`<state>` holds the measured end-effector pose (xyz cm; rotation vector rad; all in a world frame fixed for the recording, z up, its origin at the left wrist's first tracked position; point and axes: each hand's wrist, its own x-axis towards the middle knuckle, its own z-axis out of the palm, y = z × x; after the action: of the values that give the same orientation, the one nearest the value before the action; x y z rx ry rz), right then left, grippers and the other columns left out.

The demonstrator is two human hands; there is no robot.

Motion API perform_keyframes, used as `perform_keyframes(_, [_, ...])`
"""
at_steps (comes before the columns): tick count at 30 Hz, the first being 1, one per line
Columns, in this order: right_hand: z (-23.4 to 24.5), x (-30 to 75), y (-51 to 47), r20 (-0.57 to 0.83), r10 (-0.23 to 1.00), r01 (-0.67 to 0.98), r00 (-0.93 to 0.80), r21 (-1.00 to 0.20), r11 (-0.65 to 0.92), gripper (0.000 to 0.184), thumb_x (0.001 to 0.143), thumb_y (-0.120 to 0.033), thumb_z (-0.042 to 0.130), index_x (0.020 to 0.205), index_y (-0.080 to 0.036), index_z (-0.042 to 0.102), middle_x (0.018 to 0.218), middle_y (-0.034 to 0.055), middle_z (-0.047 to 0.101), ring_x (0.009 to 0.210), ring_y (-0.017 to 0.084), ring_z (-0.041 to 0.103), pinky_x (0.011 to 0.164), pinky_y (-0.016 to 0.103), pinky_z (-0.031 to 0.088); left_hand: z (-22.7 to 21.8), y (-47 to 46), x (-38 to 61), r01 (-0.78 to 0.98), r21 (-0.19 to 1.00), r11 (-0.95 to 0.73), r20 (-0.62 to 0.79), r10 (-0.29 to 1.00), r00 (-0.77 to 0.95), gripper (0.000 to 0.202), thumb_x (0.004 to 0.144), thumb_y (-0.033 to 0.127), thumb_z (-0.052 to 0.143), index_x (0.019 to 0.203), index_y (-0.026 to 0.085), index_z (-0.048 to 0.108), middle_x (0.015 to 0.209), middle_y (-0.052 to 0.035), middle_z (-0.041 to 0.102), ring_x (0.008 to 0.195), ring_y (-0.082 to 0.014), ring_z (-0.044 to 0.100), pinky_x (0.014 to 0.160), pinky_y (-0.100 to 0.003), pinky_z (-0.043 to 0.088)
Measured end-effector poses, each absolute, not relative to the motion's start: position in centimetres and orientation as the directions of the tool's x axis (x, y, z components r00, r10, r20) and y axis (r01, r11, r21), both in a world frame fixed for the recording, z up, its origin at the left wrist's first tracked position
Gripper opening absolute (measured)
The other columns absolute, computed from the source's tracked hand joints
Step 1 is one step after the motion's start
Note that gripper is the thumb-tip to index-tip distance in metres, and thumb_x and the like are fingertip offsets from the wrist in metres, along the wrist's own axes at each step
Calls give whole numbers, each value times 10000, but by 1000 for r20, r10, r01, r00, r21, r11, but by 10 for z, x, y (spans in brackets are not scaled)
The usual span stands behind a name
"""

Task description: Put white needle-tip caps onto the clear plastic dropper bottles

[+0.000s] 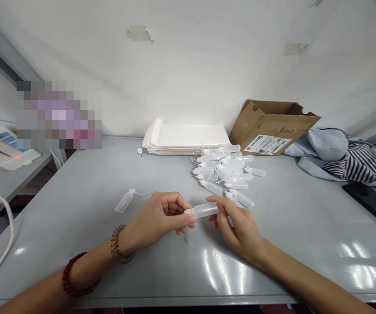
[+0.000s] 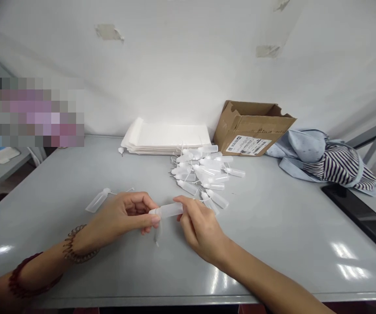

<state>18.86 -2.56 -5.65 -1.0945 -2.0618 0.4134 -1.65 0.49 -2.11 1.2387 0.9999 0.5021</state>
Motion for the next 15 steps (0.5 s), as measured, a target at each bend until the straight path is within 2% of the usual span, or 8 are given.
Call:
perform_keyframes(4, [-57, 189, -26, 491, 802, 543, -341, -594, 594, 357, 882, -48, 348, 1165, -226, 474, 638, -24, 551, 565, 120, 568, 531, 229, 476, -30, 6, -16, 150, 936, 319, -348, 771, 534, 177, 732, 301, 700, 719, 148, 610, 656, -10, 682, 536, -99, 578, 541, -220, 489])
perform_keyframes(9, [-54, 190, -24, 513, 754, 451, -411, -604, 657, 469, 885, -26, 331, 1288, -241, 437, 761, 19, 577, 663, 132, 572, 597, 265, 500, -33, 8, -17, 114, 931, 347, -351, 765, 540, 178, 743, 291, 699, 715, 141, 606, 656, -11, 680, 531, -89, 570, 542, -210, 478])
perform_keyframes(12, [-53, 191, -23, 487, 745, 435, -455, -608, 663, 499, 882, -64, 397, 1356, -218, 373, 802, 41, 570, 692, 155, 558, 600, 289, 501, -30, 9, -18, 113, 922, 370, -369, 754, 544, 175, 745, 291, 700, 715, 141, 615, 649, -8, 677, 530, -91, 569, 537, -209, 478])
perform_keyframes(15, [-55, 192, -21, 498, 746, 456, -442, -591, 665, 481, 888, -70, 441, 1341, -225, 387, 780, 32, 563, 668, 150, 546, 589, 273, 489, -27, 10, -19, 132, 917, 377, -387, 753, 533, 155, 729, 273, 712, 720, 142, 630, 626, 6, 657, 522, -89, 562, 532, -208, 479])
